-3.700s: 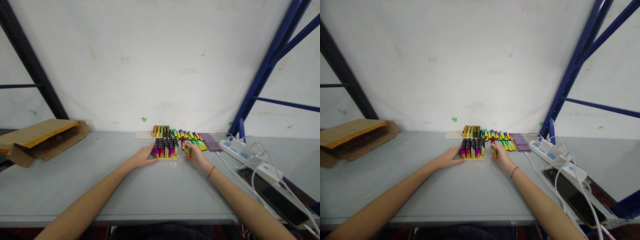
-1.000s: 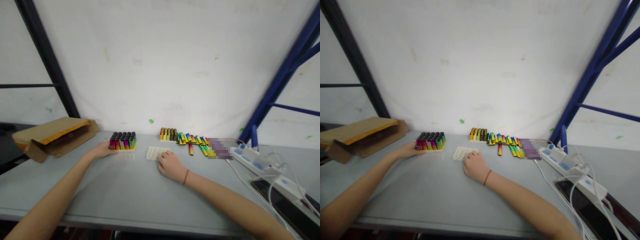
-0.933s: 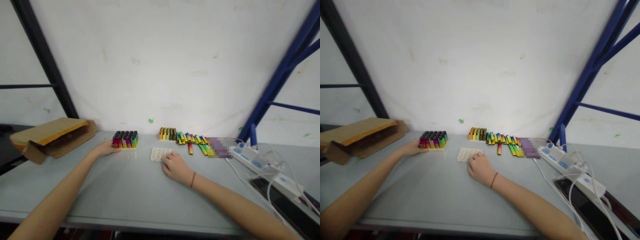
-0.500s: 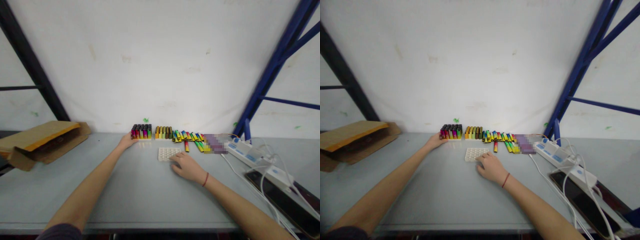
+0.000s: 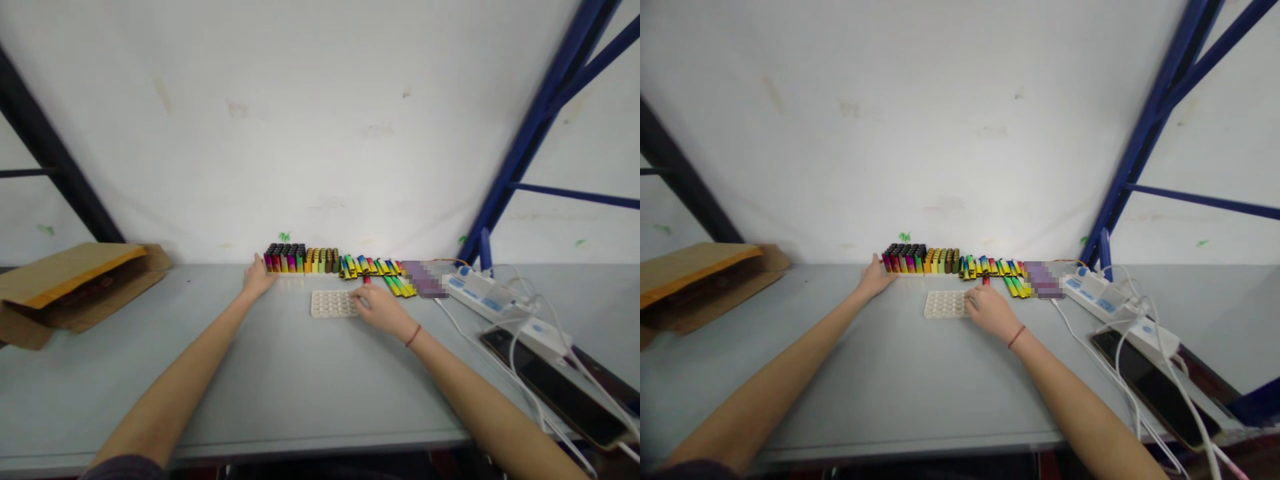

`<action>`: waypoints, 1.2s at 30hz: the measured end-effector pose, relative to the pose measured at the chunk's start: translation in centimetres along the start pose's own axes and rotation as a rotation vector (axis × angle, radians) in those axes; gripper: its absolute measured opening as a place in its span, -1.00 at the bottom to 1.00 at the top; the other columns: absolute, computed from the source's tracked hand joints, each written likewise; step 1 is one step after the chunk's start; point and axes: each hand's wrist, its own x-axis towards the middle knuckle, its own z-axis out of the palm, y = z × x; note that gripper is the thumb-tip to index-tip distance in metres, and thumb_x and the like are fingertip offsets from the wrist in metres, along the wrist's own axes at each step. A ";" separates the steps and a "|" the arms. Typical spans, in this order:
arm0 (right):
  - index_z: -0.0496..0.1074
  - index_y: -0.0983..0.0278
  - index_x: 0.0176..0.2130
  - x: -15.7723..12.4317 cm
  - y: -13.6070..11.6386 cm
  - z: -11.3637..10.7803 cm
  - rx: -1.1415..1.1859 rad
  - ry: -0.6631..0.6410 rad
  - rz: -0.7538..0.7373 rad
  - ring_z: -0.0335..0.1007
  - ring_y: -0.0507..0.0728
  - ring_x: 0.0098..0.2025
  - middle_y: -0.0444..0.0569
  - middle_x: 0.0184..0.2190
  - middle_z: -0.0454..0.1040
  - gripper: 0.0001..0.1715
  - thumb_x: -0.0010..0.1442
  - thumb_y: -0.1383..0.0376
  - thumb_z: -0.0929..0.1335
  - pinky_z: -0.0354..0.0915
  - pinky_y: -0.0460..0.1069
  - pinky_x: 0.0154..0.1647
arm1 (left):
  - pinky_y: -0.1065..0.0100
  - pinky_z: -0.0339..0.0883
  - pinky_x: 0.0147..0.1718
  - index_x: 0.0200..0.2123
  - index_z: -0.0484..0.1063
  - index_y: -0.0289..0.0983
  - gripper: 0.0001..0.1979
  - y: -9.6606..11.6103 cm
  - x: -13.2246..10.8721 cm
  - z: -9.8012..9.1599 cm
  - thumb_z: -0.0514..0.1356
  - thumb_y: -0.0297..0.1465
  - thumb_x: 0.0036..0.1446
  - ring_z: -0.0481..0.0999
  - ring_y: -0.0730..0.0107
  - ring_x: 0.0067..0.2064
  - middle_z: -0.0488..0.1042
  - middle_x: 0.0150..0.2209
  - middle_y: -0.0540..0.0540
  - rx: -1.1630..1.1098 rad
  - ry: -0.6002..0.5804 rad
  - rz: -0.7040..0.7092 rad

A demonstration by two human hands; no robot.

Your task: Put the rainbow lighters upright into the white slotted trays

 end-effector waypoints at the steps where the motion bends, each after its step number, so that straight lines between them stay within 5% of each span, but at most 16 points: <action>1: 0.48 0.36 -0.11 0.2 0.5 0.1 -0.068 0.020 0.065 0.38 0.20 -0.14 0.16 -0.21 0.49 -0.66 0.26 0.35 0.20 0.21 0.03 -0.09 | -0.10 -0.07 0.21 0.24 -0.09 -0.48 -0.28 0.4 -0.4 0.0 0.16 -0.40 0.09 0.12 -0.16 0.26 0.22 0.17 -0.47 0.008 0.077 -0.009; 4: 0.45 0.35 -0.03 0.6 1.9 0.5 -0.205 0.039 0.204 0.37 0.26 -0.08 0.24 -0.13 0.47 -0.61 0.30 0.30 0.17 0.20 0.06 -0.11 | 0.04 0.05 0.20 0.21 0.05 -0.40 -0.45 2.3 -2.2 0.1 0.06 -0.38 0.16 0.25 0.03 0.19 0.33 0.08 -0.33 -0.010 0.174 0.096; 6: 0.48 0.34 -0.09 0.8 2.4 0.7 -0.236 0.003 0.236 0.37 0.28 -0.08 0.25 -0.15 0.48 -0.62 0.31 0.24 0.18 0.20 0.06 -0.13 | 0.14 0.21 0.11 0.14 0.18 -0.35 -0.53 3.7 -3.7 0.4 0.03 -0.30 0.20 0.38 0.13 0.08 0.41 -0.01 -0.23 -0.058 -0.007 0.299; 10: 0.47 0.36 -0.18 0.9 3.0 0.9 -0.273 -0.045 0.341 0.44 0.26 -0.19 0.24 -0.25 0.51 -0.69 0.28 0.29 0.20 0.20 0.04 -0.24 | 0.11 0.07 0.19 0.19 0.20 -0.33 -0.34 5.6 -6.4 1.6 0.11 -0.05 0.13 0.23 0.03 0.21 0.26 0.19 -0.27 -0.014 -0.402 0.615; 12: 0.43 0.39 -0.14 0.9 3.3 0.9 -0.271 -0.030 0.374 0.45 0.25 -0.21 0.25 -0.26 0.51 -0.72 0.25 0.38 0.19 0.19 0.03 -0.27 | 0.10 0.04 0.19 0.22 0.16 -0.35 -0.23 5.9 -7.3 2.2 0.17 0.00 0.07 0.21 -0.01 0.22 0.23 0.22 -0.31 0.042 -0.478 0.644; 16: 0.40 0.44 -0.19 1.0 4.3 0.9 -0.179 -0.021 0.338 0.41 0.23 -0.15 0.30 -0.19 0.48 -0.77 0.16 0.48 0.22 0.19 0.00 -0.21 | 0.08 0.05 0.17 0.25 0.13 -0.33 -0.17 5.9 -7.9 3.0 0.21 0.01 0.02 0.24 -0.05 0.20 0.25 0.21 -0.32 0.073 -0.438 0.645; 19: 0.37 0.35 -0.31 1.0 4.6 0.9 0.048 -0.027 0.313 0.39 0.15 -0.26 0.14 -0.31 0.47 -0.84 0.17 0.42 0.22 0.20 -0.02 -0.26 | 0.08 0.05 0.16 0.28 0.07 -0.31 -0.14 5.9 -8.2 3.0 0.21 0.01 0.02 0.24 -0.06 0.19 0.25 0.21 -0.31 0.065 -0.436 0.633; 23: 0.27 0.24 -0.24 0.5 3.5 0.7 0.722 -0.014 0.400 0.22 0.00 -0.56 -0.21 -0.51 0.33 -0.88 0.16 0.30 0.22 0.16 -0.09 -0.48 | 0.07 0.04 0.17 0.30 0.01 -0.29 -0.07 5.7 -8.5 2.6 0.24 0.03 -0.03 0.23 -0.06 0.20 0.26 0.20 -0.29 0.043 -0.463 0.640; 27: 0.28 0.25 -0.29 -0.1 2.4 0.7 1.361 -0.094 0.467 -0.01 -0.05 -0.67 -0.29 -0.62 0.11 -0.63 0.17 0.00 0.21 0.05 -0.12 -0.62 | 0.07 0.00 0.21 0.27 0.06 -0.32 -0.09 5.2 -8.5 2.5 0.25 0.00 -0.05 0.15 -0.06 0.24 0.17 0.25 -0.31 0.035 -0.454 0.656; 31: 0.24 0.26 -0.46 0.3 2.2 1.6 1.479 -0.051 0.462 0.01 -0.07 -0.68 -0.26 -0.65 0.16 -0.52 0.10 -0.11 0.24 -0.08 -0.13 -0.67 | 0.10 0.05 0.19 0.17 0.21 -0.31 -0.24 5.2 -8.3 2.4 0.26 -0.04 -0.03 0.24 -0.02 0.18 0.29 0.15 -0.28 0.038 -0.448 0.701; 36: 0.13 0.21 -0.50 0.5 1.7 2.5 1.486 0.013 0.362 0.05 -0.04 -0.72 -0.31 -0.77 0.11 -0.55 0.09 -0.08 0.26 0.02 -0.12 -0.67 | 0.10 0.12 0.12 0.07 0.29 -0.31 -0.31 5.5 -8.3 2.4 0.28 -0.02 -0.05 0.31 -0.01 0.11 0.35 0.06 -0.26 0.043 -0.442 0.710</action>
